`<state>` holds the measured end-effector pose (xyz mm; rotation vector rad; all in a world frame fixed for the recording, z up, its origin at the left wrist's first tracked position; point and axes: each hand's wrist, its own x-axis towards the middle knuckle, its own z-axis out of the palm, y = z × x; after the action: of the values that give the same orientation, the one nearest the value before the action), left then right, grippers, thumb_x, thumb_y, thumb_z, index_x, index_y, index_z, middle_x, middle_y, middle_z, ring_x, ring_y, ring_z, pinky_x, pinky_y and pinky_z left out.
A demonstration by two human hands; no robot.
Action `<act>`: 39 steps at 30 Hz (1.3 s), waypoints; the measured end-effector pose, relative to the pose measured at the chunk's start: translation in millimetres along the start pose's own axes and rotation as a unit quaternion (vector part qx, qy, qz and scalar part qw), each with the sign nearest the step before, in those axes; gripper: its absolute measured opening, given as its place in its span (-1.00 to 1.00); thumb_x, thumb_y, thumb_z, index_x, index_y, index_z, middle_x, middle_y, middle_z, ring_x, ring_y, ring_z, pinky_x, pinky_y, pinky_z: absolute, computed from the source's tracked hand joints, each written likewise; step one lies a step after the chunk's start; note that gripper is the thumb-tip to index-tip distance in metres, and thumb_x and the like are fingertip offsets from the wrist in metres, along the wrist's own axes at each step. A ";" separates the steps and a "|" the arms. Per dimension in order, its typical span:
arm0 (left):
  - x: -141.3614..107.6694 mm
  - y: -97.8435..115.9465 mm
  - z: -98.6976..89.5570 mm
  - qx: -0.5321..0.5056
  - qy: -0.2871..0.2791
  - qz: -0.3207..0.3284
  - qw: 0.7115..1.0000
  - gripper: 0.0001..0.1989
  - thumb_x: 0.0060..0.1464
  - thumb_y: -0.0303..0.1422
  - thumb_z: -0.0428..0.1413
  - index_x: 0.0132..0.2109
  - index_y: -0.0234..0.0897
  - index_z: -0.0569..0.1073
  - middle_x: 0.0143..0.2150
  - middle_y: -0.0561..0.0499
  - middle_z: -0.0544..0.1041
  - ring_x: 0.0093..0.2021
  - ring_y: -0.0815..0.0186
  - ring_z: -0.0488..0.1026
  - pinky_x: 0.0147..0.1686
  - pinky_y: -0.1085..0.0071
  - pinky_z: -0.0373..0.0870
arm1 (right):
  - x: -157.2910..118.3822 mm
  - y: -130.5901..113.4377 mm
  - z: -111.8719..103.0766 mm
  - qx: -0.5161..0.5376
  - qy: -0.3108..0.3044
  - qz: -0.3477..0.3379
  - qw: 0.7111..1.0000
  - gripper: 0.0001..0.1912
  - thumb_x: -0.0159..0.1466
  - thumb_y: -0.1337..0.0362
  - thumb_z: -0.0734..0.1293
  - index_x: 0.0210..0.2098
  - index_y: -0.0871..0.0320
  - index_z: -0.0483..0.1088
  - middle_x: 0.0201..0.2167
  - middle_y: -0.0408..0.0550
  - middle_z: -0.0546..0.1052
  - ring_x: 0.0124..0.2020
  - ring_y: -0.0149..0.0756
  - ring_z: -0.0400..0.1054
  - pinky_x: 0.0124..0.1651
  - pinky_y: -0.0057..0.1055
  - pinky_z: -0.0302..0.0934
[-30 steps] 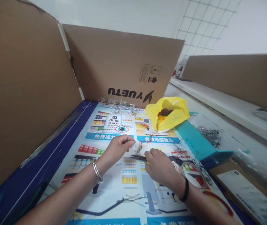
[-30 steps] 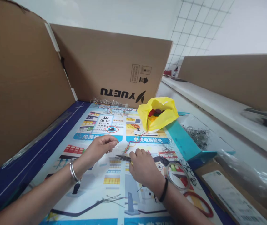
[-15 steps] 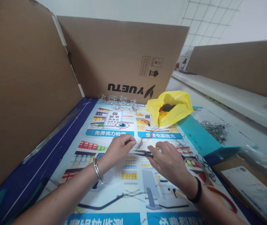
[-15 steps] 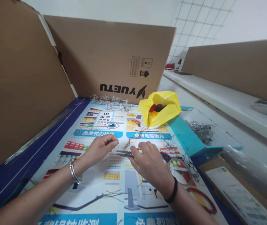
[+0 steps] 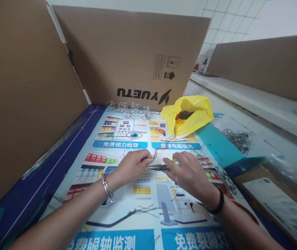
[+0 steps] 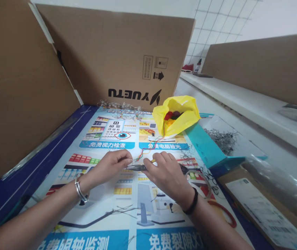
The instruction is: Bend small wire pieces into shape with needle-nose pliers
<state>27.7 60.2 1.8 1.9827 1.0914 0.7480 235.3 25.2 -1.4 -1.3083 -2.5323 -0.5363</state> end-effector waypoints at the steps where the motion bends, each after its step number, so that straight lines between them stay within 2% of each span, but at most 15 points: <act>1: -0.1 -0.3 0.3 -0.008 -0.007 -0.002 1.000 -0.80 0.04 -0.31 -0.07 -0.46 -0.26 0.36 -0.51 0.11 0.37 -0.46 0.39 0.26 -0.45 0.49 0.13 | -0.2 -0.1 0.8 0.001 0.000 -0.002 1.000 -0.72 0.22 0.09 0.19 -0.17 0.08 0.36 -0.36 -0.01 0.34 -0.33 -0.25 0.12 -0.28 -0.33 -0.04; 8: -0.2 -2.3 -1.1 -0.045 -0.065 0.003 0.997 -0.83 0.02 -0.39 -0.08 -0.46 -0.26 0.36 -0.52 0.12 0.34 -0.47 0.42 0.22 -0.45 0.51 0.12 | -3.9 7.7 1.1 0.007 -0.012 -0.039 0.999 -0.73 0.22 0.12 0.20 -0.14 0.07 0.33 -0.29 0.00 0.34 -0.27 -0.22 0.13 -0.21 -0.29 -0.02; 16: -0.9 -1.0 0.5 -0.061 -0.085 -0.003 0.994 -0.84 0.00 -0.42 -0.07 -0.46 -0.27 0.36 -0.49 0.10 0.36 -0.45 0.42 0.24 -0.44 0.52 0.14 | -2.6 6.1 -1.8 -0.021 -0.025 -0.060 0.998 -0.74 0.25 0.13 0.15 -0.13 0.06 0.32 -0.33 -0.02 0.33 -0.30 -0.24 0.11 -0.24 -0.30 -0.04; 26: -1.0 -1.9 4.8 -0.074 -0.126 -0.044 0.988 -0.87 -0.01 -0.39 -0.06 -0.46 -0.29 0.33 -0.54 0.13 0.27 -0.50 0.45 0.17 -0.49 0.54 0.11 | -3.0 6.3 -3.1 -0.054 0.025 -0.099 0.993 -0.81 0.23 0.19 0.20 -0.19 0.07 0.34 -0.47 -0.08 0.31 -0.41 -0.32 0.04 -0.36 -0.36 -0.14; 31: -1.8 -0.8 7.0 -0.031 -0.097 -0.035 0.994 -0.85 0.02 -0.38 -0.08 -0.46 -0.29 0.30 -0.54 0.14 0.27 -0.49 0.45 0.17 -0.48 0.53 0.09 | -4.1 4.5 -5.4 -0.065 0.008 -0.095 0.993 -0.79 0.22 0.16 0.21 -0.19 0.09 0.32 -0.48 -0.10 0.31 -0.42 -0.32 0.05 -0.40 -0.37 -0.17; 39: -4.0 1.6 10.5 0.061 -0.023 0.009 0.998 -0.83 0.08 -0.36 -0.09 -0.45 -0.28 0.27 -0.51 0.14 0.32 -0.47 0.44 0.23 -0.46 0.51 0.10 | -5.3 -5.9 -15.1 -0.042 -0.037 -0.032 0.998 -0.80 0.22 0.12 0.22 -0.31 0.11 0.32 -0.47 -0.09 0.33 -0.41 -0.33 0.10 -0.42 -0.40 -0.19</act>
<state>34.6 52.7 -3.2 2.1049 1.1174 0.6560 234.2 11.7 9.1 -1.3019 -2.6476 -0.6259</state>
